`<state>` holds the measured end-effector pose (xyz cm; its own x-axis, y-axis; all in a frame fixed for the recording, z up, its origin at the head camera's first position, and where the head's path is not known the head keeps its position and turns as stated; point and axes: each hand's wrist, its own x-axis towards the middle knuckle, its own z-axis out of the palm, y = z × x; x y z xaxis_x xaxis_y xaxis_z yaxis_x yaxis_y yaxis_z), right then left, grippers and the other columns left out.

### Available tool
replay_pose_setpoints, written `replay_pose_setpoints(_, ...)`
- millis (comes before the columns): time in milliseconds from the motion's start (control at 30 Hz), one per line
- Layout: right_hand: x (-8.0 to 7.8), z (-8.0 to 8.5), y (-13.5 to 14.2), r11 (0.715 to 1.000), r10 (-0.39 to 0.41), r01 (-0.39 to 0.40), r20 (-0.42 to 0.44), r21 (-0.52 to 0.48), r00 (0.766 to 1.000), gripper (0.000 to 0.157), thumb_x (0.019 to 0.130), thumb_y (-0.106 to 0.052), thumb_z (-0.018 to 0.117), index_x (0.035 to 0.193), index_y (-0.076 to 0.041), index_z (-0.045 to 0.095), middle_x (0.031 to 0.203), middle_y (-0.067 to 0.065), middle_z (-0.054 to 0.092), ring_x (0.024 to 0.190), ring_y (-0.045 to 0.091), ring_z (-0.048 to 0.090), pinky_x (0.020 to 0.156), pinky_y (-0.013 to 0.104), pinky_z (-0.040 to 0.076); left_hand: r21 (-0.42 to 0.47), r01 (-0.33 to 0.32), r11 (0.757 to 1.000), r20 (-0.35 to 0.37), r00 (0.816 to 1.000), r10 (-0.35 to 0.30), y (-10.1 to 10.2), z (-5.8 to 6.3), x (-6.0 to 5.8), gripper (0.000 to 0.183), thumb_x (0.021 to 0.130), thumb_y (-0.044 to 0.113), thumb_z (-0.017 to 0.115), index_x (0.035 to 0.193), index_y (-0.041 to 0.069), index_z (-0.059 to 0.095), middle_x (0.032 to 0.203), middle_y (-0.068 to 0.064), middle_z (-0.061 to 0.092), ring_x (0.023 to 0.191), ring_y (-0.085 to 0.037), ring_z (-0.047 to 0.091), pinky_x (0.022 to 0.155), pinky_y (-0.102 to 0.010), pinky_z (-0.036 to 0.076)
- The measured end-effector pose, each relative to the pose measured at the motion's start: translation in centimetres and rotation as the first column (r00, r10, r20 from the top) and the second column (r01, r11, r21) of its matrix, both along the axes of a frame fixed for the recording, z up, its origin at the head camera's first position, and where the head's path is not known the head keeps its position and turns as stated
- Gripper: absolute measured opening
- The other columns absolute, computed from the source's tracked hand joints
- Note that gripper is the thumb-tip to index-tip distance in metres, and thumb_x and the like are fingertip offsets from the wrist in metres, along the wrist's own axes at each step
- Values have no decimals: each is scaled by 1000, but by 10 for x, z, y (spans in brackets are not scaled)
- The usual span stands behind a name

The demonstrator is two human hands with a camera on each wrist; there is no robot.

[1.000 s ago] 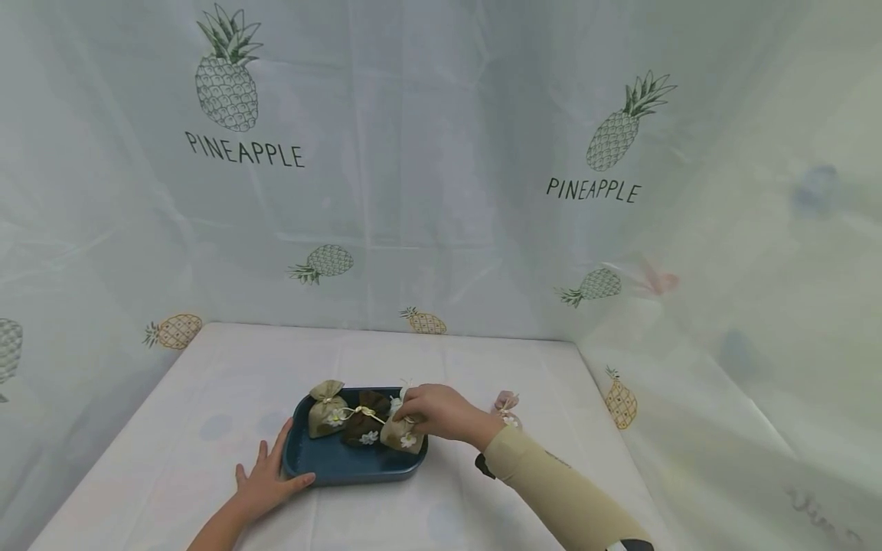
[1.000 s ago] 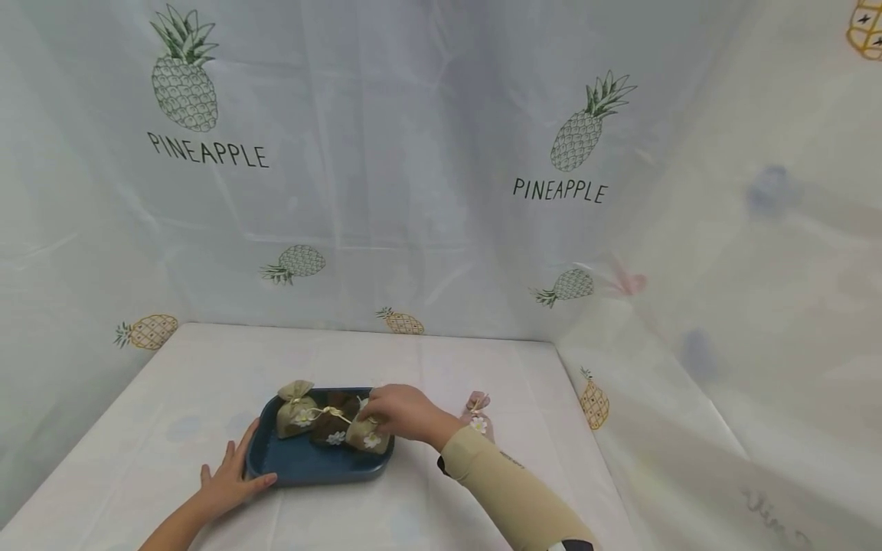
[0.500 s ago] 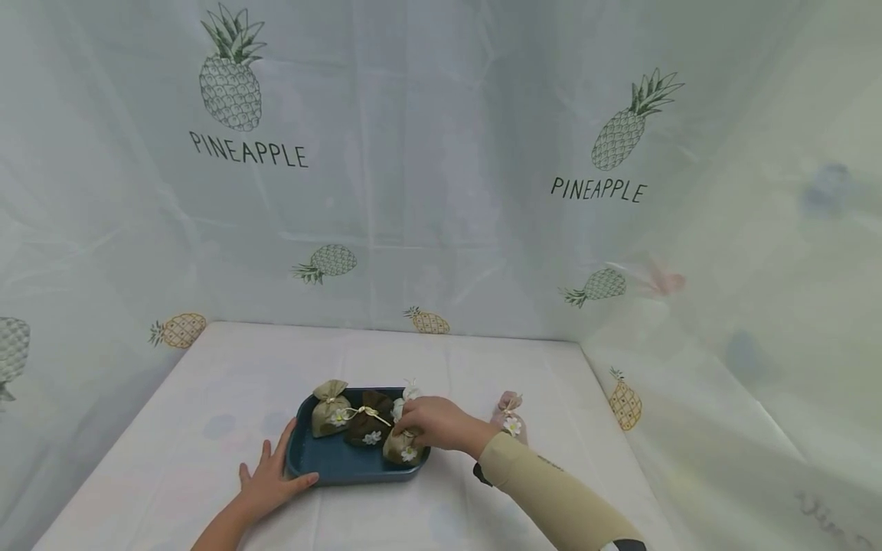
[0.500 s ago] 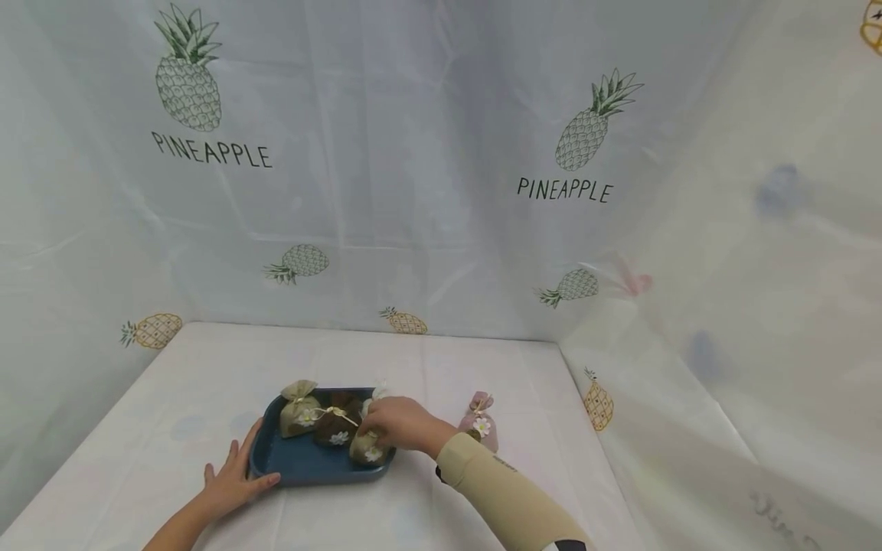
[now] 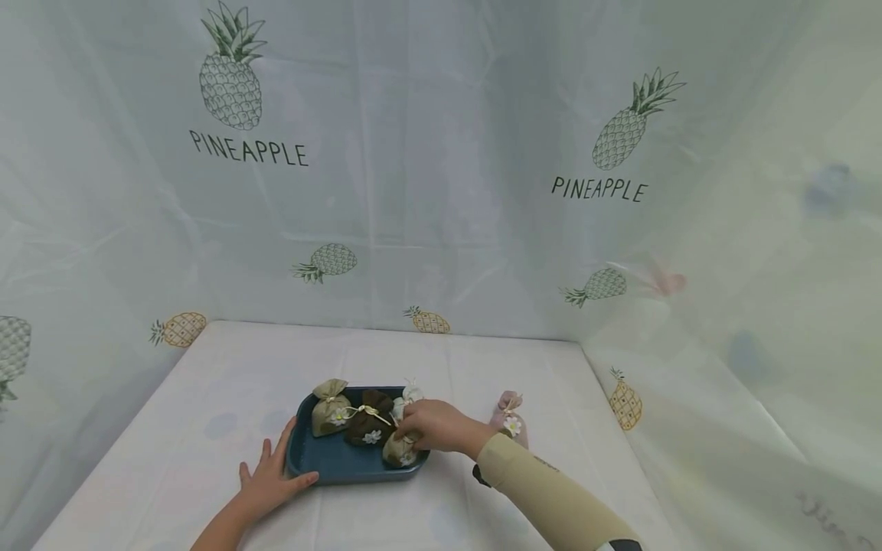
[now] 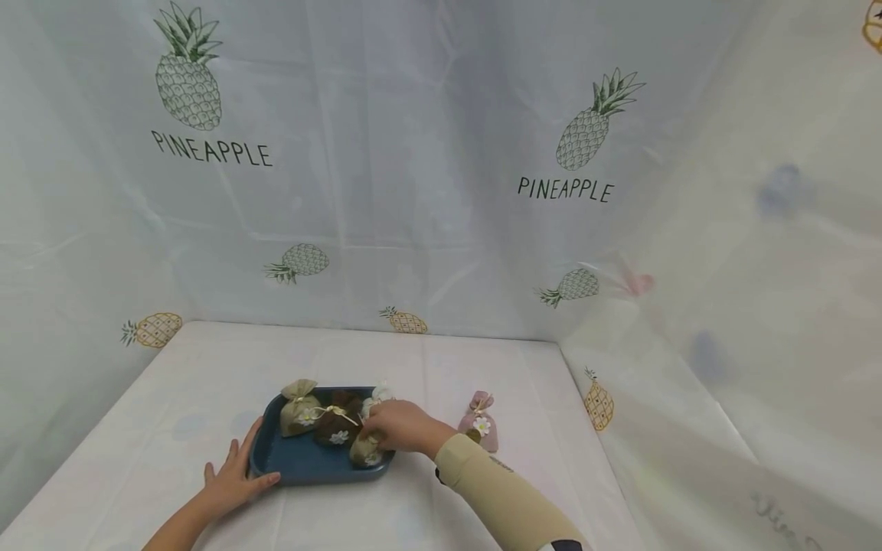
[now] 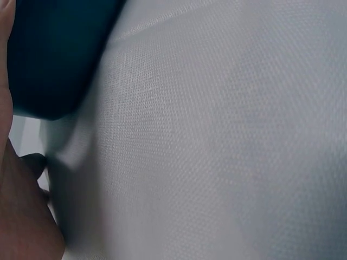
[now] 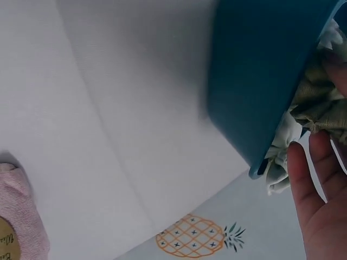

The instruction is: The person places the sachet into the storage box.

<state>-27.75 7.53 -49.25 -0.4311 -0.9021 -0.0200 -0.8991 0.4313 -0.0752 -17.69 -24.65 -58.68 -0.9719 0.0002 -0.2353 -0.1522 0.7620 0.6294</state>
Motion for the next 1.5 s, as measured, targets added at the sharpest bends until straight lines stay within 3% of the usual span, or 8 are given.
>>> replay_pose_setpoints(233,-1,3,15,995,-30,33,36,-97,999,31,78,-20,85,107,-26,75,106,-13,61,99,0,56,86,14,44,-3,-1,1000,1,1000,1,1,2,1,117,83,58,69,156,17,-13,153,-37,4,136,-62,-6,93,-81,-11)
replay_pose_setpoints(433,0,13,37,990,-100,106,63,-98,993,38,78,-19,84,114,-25,73,115,-10,61,110,6,56,92,22,46,8,-7,1000,11,1000,7,2,6,1,117,83,58,69,156,17,-13,153,-37,4,136,-62,-7,93,-80,-12)
replay_pose_setpoints(700,1,9,74,965,-222,243,181,-103,958,39,79,-15,83,116,-20,72,115,-10,60,113,10,56,96,28,46,-4,11,1000,5,1000,-11,-1,5,0,116,84,58,68,156,18,-14,152,-38,4,135,-62,-7,93,-81,-11)
replay_pose_setpoints(933,0,2,105,943,-302,320,173,-91,937,38,79,-12,82,116,-16,72,113,-8,61,113,16,57,94,34,48,-4,14,1000,6,1000,-14,0,3,-1,116,84,59,67,156,19,-15,152,-38,5,135,-62,-7,92,-81,-11)
replay_pose_setpoints(1167,-5,-2,132,918,-355,377,169,-120,919,35,79,-3,76,114,-10,73,110,-2,64,109,24,58,98,49,43,8,22,1000,15,1000,-22,-1,4,0,116,84,58,67,155,19,-15,152,-38,3,135,-62,-7,92,-82,-10)
replay_pose_setpoints(1367,-8,-4,146,897,-383,413,189,-160,905,32,75,-1,80,106,-7,75,105,0,66,100,24,58,85,43,47,16,22,1000,18,1000,-22,-1,6,0,116,84,58,67,155,19,-15,152,-38,3,135,-62,-7,92,-82,-11)
replay_pose_setpoints(1500,-9,-8,153,891,-397,428,199,-150,896,31,72,0,83,100,-7,75,104,2,64,98,24,57,85,44,47,20,17,1000,21,1000,-17,0,5,0,116,84,57,68,155,19,-16,152,-39,3,135,-62,-8,92,-81,-11)
